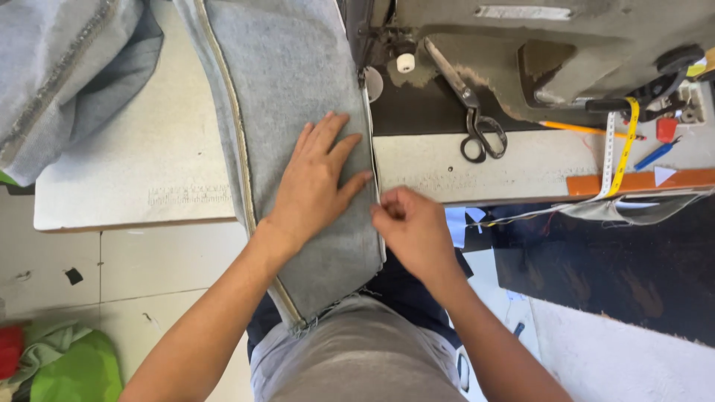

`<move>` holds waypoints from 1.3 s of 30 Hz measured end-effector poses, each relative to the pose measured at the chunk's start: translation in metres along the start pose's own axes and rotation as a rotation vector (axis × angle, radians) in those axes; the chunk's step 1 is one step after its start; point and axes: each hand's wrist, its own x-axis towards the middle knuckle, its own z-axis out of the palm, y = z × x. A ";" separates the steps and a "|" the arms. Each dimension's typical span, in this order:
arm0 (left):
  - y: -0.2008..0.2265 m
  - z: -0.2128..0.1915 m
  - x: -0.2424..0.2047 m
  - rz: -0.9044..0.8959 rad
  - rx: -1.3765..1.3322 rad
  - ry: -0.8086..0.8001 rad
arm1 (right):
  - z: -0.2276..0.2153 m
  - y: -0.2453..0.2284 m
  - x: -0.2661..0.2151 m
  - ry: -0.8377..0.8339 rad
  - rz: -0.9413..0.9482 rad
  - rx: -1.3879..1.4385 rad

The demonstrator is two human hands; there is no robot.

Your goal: Trimming excess threads and fabric from denim jeans using scissors at a sewing station

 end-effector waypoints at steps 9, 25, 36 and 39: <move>-0.001 -0.009 0.007 -0.101 0.526 -0.178 | 0.000 0.011 -0.031 0.090 -0.187 -0.027; -0.019 -0.005 0.036 -0.102 0.550 -0.196 | -0.011 -0.020 -0.020 0.057 -0.532 -0.125; -0.049 0.002 0.075 -0.121 0.553 -0.219 | -0.014 -0.032 0.016 0.154 -0.707 -0.332; -0.060 0.005 0.088 -0.100 0.576 -0.203 | -0.011 -0.029 0.029 0.189 -0.729 -0.381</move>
